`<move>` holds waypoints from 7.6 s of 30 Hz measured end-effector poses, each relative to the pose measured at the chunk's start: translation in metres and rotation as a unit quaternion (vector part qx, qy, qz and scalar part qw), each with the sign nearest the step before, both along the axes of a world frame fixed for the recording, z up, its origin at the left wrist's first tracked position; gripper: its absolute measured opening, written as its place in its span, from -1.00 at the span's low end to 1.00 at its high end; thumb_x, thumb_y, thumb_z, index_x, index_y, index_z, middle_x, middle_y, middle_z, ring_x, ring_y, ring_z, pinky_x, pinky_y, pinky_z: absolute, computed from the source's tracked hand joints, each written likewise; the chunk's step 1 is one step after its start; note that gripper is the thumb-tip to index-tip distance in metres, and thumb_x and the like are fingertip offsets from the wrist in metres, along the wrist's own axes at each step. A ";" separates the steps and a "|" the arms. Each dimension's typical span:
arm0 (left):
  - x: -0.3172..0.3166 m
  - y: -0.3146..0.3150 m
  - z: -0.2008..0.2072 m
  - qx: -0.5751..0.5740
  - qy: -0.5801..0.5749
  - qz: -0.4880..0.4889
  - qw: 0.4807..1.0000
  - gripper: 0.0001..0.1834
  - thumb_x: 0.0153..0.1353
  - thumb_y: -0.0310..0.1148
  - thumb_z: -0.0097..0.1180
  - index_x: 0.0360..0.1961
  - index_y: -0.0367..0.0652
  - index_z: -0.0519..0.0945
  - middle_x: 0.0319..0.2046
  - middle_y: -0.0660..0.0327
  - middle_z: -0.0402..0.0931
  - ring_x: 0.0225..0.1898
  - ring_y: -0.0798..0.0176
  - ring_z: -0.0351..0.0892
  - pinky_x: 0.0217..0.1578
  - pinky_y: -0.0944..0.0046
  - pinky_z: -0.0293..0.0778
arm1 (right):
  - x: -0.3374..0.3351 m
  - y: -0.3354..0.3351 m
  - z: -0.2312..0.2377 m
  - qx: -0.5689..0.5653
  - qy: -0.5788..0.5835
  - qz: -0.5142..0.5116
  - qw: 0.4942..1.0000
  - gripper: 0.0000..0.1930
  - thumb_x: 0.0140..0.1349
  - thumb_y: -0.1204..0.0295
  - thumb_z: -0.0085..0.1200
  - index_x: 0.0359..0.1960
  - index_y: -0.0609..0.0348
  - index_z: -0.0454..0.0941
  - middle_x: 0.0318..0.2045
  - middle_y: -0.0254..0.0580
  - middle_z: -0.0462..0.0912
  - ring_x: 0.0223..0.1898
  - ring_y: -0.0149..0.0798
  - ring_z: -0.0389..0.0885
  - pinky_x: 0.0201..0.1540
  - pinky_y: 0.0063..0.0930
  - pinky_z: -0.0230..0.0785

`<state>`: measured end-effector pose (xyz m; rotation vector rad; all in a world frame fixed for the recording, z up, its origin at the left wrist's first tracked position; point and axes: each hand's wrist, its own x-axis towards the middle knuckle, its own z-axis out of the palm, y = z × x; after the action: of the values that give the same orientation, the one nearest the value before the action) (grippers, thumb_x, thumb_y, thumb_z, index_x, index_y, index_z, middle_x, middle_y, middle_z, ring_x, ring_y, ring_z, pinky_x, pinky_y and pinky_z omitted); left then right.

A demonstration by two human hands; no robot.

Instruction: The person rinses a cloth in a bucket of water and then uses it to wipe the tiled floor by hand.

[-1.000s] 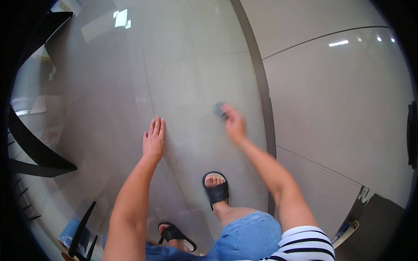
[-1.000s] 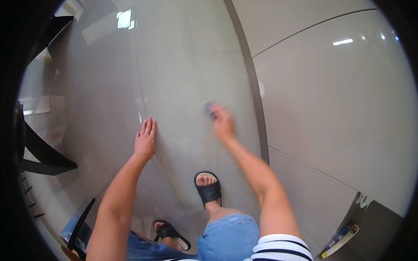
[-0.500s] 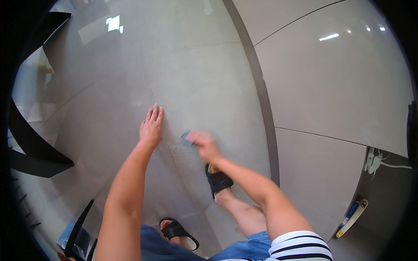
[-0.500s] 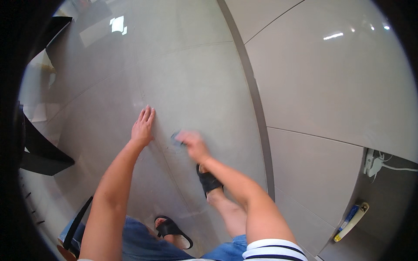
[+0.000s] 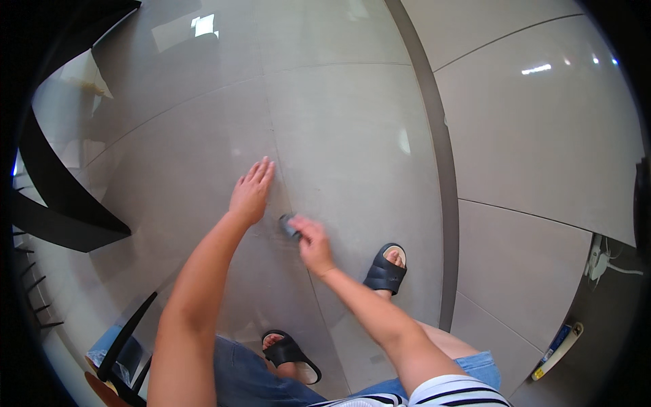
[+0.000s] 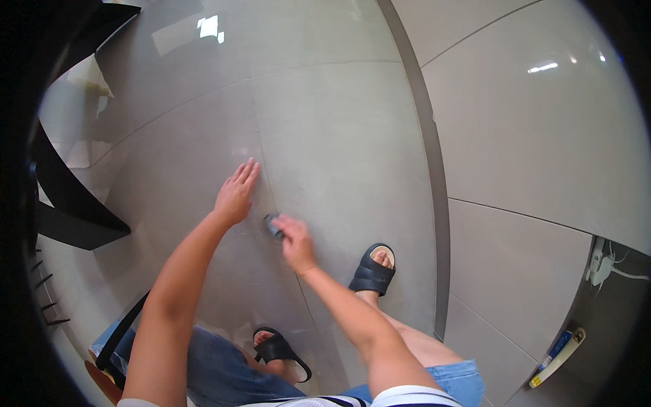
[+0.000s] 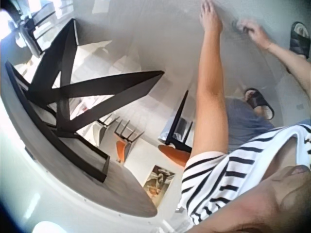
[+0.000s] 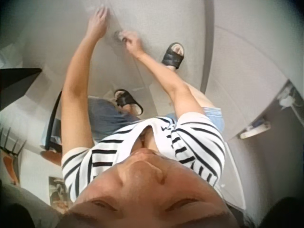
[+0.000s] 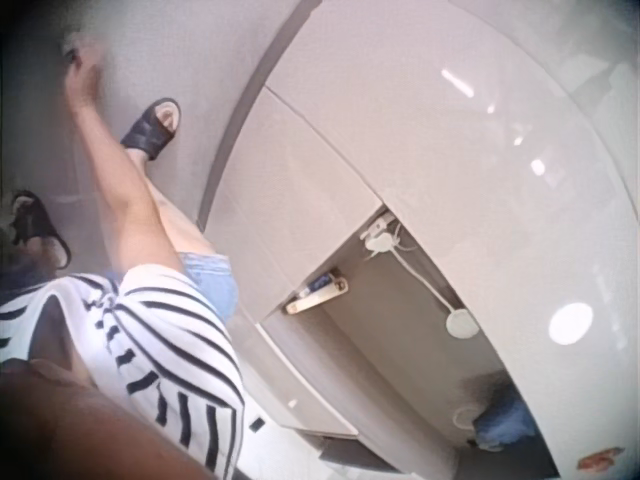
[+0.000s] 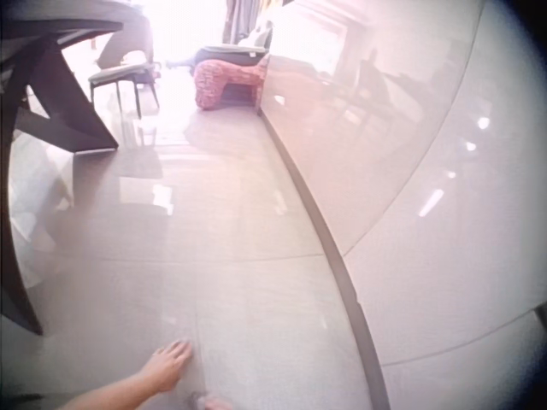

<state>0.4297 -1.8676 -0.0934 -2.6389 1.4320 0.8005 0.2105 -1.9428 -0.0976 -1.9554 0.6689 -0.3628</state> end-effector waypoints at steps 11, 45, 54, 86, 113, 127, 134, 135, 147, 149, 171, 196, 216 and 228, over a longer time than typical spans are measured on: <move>-0.011 0.021 0.025 0.064 0.007 0.092 0.994 0.50 -0.43 -0.23 0.67 0.52 -0.07 -0.11 0.55 0.24 -0.26 0.54 0.10 -0.15 0.37 -0.09 0.22 | 0.004 -0.093 -0.010 -0.219 0.056 0.167 0.960 -0.58 0.09 0.66 0.07 -0.02 -0.07 0.66 -0.03 -0.19 0.60 -0.01 -0.02 0.51 0.10 -0.19 0.43; 0.010 0.105 0.032 0.051 0.016 0.212 0.976 0.42 -0.25 -0.21 0.62 0.53 0.00 -0.16 0.56 0.21 -0.30 0.54 0.07 -0.18 0.43 -0.09 0.04 | 0.126 -0.109 -0.003 -0.151 -0.049 0.014 0.987 -0.59 0.07 0.71 -0.05 -0.05 0.11 0.63 -0.12 -0.03 0.61 0.00 0.04 0.52 0.13 -0.13 0.35; 0.013 0.128 0.022 0.087 0.005 0.248 0.965 0.59 -0.49 -0.14 0.68 0.54 0.02 -0.19 0.56 0.24 -0.33 0.55 0.08 -0.21 0.38 -0.15 0.15 | 0.128 -0.030 -0.028 -0.153 -0.022 0.231 0.961 -0.48 0.01 0.75 0.02 -0.03 -0.12 0.65 -0.04 -0.09 0.59 0.06 0.05 0.49 0.07 -0.15 0.45; -0.070 0.290 0.036 -0.184 0.022 0.523 0.832 -0.78 0.14 -0.17 0.30 -0.52 -0.04 0.66 -0.52 0.27 0.59 -0.41 0.07 0.60 -0.35 0.12 0.48 | 0.117 0.134 -0.024 -0.122 -0.050 0.494 0.859 -0.53 -0.01 0.73 -0.03 -0.11 -0.06 0.68 -0.11 -0.12 0.61 0.05 -0.04 0.51 0.11 -0.19 0.42; -0.055 0.296 -0.008 -0.250 -0.090 0.444 0.856 -0.38 0.20 -0.65 -0.15 0.33 -0.15 0.37 0.34 0.08 0.32 0.34 -0.06 0.30 0.31 0.04 0.24 | 0.314 0.006 -0.032 -0.190 -0.081 0.152 0.966 -0.56 0.09 0.74 -0.08 -0.03 0.09 0.63 -0.12 -0.09 0.64 0.02 0.02 0.53 0.12 -0.20 0.36; -0.032 0.246 -0.017 -0.144 -0.095 0.366 0.914 -0.24 0.15 -0.66 -0.13 0.44 -0.02 0.25 0.48 0.20 0.08 0.48 0.12 0.07 0.41 -0.14 0.00 | 0.181 0.054 -0.010 -0.122 -0.057 0.316 0.939 -0.48 0.05 0.80 -0.11 -0.02 0.01 0.66 -0.02 -0.08 0.64 0.09 0.04 0.51 0.14 -0.18 0.40; -0.034 0.237 -0.020 -0.052 -0.110 0.359 0.925 -0.23 0.22 -0.54 -0.03 0.48 -0.03 0.11 0.54 0.23 -0.09 0.52 0.16 -0.05 0.41 -0.19 -0.03 | 0.071 0.081 -0.013 -0.103 0.010 0.353 0.930 -0.47 -0.03 0.78 -0.02 -0.07 -0.08 0.69 0.01 -0.15 0.61 0.09 0.00 0.52 0.14 -0.18 0.44; -0.034 0.231 -0.012 -0.041 -0.084 0.352 0.931 -0.23 0.26 -0.47 -0.01 0.50 -0.03 0.07 0.54 0.22 -0.13 0.53 0.13 -0.08 0.42 -0.20 -0.05 | 0.041 0.087 -0.003 -0.065 0.059 0.401 0.912 -0.44 -0.08 0.79 0.01 -0.06 -0.09 0.69 0.02 -0.14 0.60 0.09 -0.02 0.53 0.14 -0.20 0.44; -0.023 0.174 -0.006 0.018 -0.073 0.218 0.973 -0.15 0.41 0.03 -0.09 0.55 0.02 -0.18 0.57 0.27 -0.37 0.56 0.15 -0.32 0.45 -0.19 -0.23 | 0.105 0.024 -0.010 -0.178 0.026 0.200 0.963 -0.48 0.04 0.76 -0.06 -0.01 -0.02 0.67 0.04 -0.05 0.63 0.12 0.04 0.51 0.15 -0.17 0.42; -0.025 0.174 -0.002 0.063 -0.047 0.225 0.971 -0.18 0.44 0.08 -0.17 0.55 0.07 -0.21 0.57 0.32 -0.40 0.57 0.20 -0.37 0.46 -0.16 -0.29 | 0.040 0.058 0.003 -0.083 0.062 0.280 0.954 -0.44 -0.04 0.80 -0.03 -0.07 -0.10 0.71 0.02 -0.11 0.63 0.10 0.00 0.54 0.12 -0.21 0.46; -0.027 0.173 0.001 0.107 -0.080 0.220 0.966 -0.13 0.42 -0.03 -0.08 0.55 0.03 -0.27 0.57 0.25 -0.46 0.57 0.09 -0.35 0.43 -0.21 -0.09 | -0.015 0.009 -0.004 -0.084 0.017 0.362 0.928 -0.53 0.07 0.71 0.02 -0.04 -0.11 0.67 0.02 -0.15 0.63 0.09 0.02 0.54 0.08 -0.19 0.50; -0.056 0.041 0.022 0.097 -0.001 0.165 0.982 0.53 -0.46 -0.32 0.68 0.53 0.11 -0.13 0.56 0.22 -0.33 0.54 0.08 -0.17 0.36 -0.08 0.23 | -0.045 -0.045 -0.017 -0.043 -0.011 0.310 0.950 -0.54 0.01 0.78 -0.05 -0.12 0.04 0.70 -0.05 -0.19 0.70 0.11 -0.05 0.57 0.20 -0.17 0.36; -0.055 0.052 0.008 0.075 -0.030 0.194 0.978 0.64 -0.62 -0.27 0.71 0.53 0.24 -0.14 0.56 0.28 -0.32 0.54 0.10 -0.14 0.35 -0.06 0.27 | -0.038 -0.047 -0.002 -0.020 0.012 0.446 0.895 -0.58 0.05 0.69 0.06 -0.09 -0.04 0.70 0.02 -0.23 0.66 0.08 -0.05 0.56 0.16 -0.20 0.40; -0.051 0.035 0.016 0.089 -0.019 0.172 0.981 0.62 -0.55 -0.26 0.71 0.54 0.25 -0.19 0.56 0.30 -0.31 0.54 0.15 -0.13 0.35 0.00 0.27 | -0.050 -0.069 -0.028 -0.117 -0.053 0.282 0.951 -0.57 0.07 0.72 0.00 -0.06 0.02 0.68 0.02 -0.14 0.66 0.08 -0.02 0.56 0.14 -0.17 0.39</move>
<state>0.3787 -1.8324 -0.0774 -2.7752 0.8579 0.8496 0.1605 -2.0114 -0.1261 -2.2309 -0.0225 -0.1913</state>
